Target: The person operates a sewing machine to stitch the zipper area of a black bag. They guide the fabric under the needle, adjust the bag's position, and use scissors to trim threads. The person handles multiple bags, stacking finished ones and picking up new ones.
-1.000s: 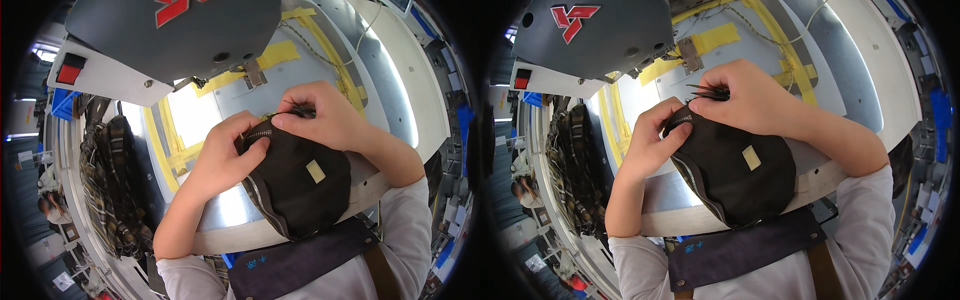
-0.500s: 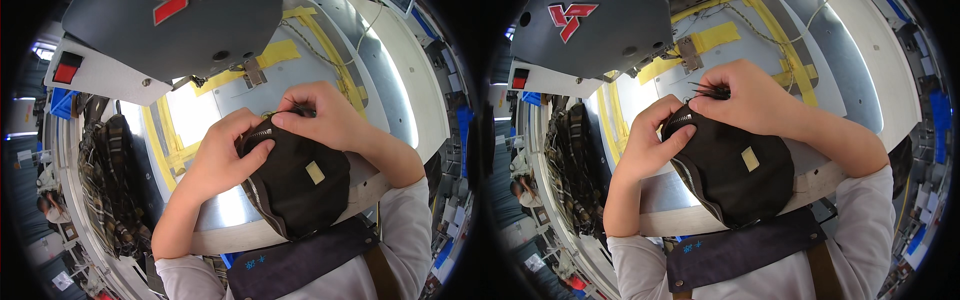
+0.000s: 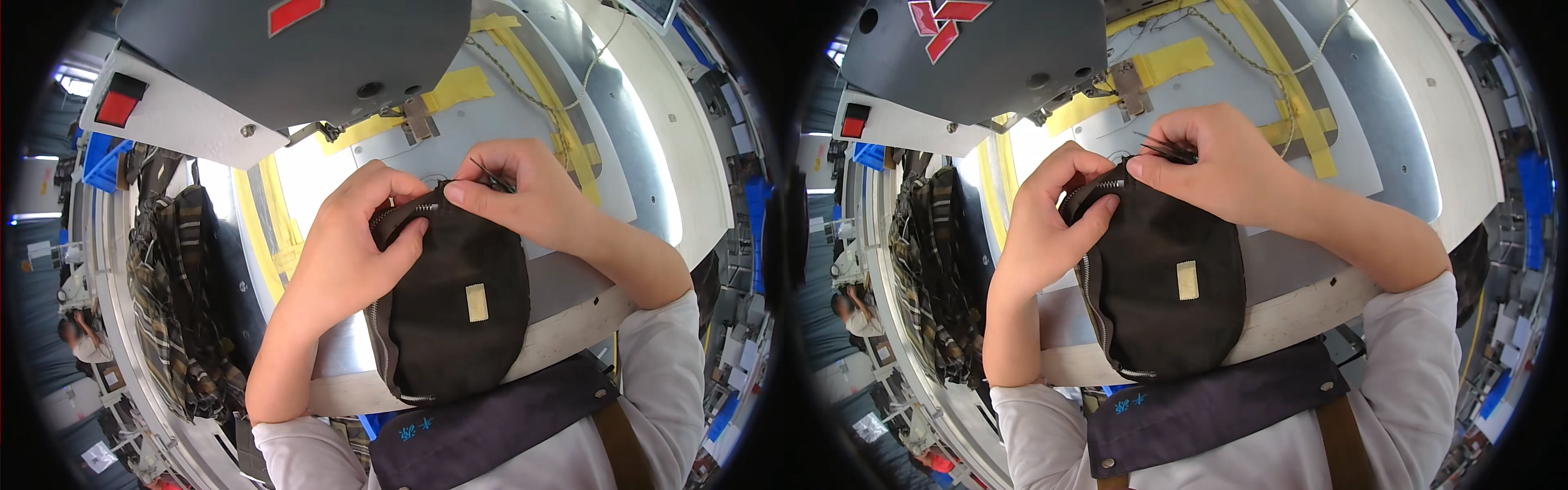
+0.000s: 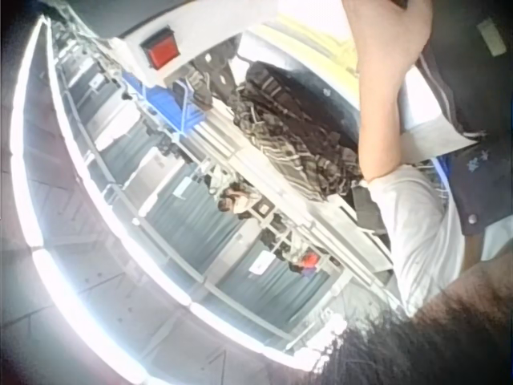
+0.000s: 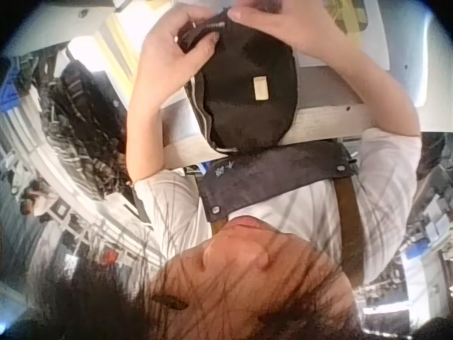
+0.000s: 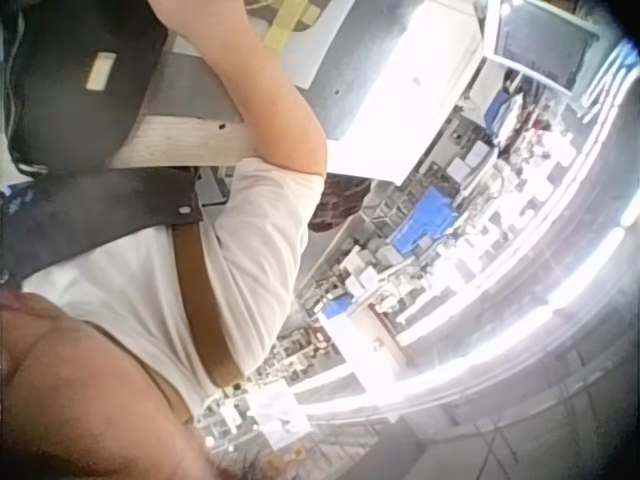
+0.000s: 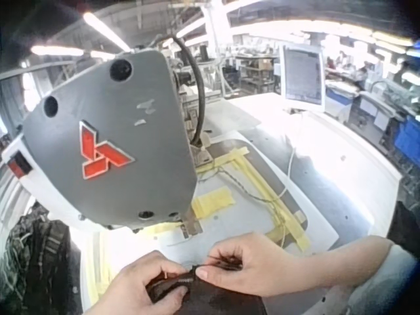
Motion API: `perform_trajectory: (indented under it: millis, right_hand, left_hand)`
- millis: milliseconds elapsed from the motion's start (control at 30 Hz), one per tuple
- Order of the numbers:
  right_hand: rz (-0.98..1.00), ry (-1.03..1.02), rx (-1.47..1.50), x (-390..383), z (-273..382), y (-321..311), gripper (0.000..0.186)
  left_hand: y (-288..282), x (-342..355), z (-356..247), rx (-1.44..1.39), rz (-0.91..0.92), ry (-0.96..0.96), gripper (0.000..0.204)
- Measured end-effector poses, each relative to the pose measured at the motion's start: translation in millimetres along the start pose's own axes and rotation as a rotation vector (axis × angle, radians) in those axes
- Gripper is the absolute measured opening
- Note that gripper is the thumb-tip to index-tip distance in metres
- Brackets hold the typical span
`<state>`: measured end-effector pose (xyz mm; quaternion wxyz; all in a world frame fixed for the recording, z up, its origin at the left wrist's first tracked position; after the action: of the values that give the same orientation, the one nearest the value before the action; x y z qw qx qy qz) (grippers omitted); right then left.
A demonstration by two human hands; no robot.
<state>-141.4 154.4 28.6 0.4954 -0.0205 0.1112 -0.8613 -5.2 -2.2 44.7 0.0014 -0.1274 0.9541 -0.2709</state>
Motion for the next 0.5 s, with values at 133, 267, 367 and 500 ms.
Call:
perform_trajectory:
  millis: [133,267,367,500]
  right_hand:
    - [0.010,0.023,0.004,-2.0,2.9,0.9,0.019]
    - [0.025,0.036,0.017,-3.0,3.1,1.3,0.018]
    - [0.028,0.030,0.009,-3.2,4.9,0.2,0.018]
    - [0.028,0.030,-0.005,-3.4,4.7,0.5,0.018]
  left_hand:
    - [-0.7,0.7,0.8,-0.029,0.011,-0.002,0.015]
    - [0.1,1.7,-0.5,-0.033,0.017,-0.031,0.013]
    - [0.3,2.6,-1.4,-0.018,0.014,-0.020,0.013]
    - [2.0,2.4,-0.9,-0.019,0.015,-0.040,0.013]
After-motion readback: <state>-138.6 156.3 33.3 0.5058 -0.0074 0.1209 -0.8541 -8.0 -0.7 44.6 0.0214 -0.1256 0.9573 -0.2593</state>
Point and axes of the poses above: each hand's wrist, its own x-axis towards the middle knuckle, its own y-axis out of the palm, z = x × y, the point moved 1 cm from there along x, towards the middle knuckle, and after that the axes turned 3 degrees about -z, right-handed, at the moved point
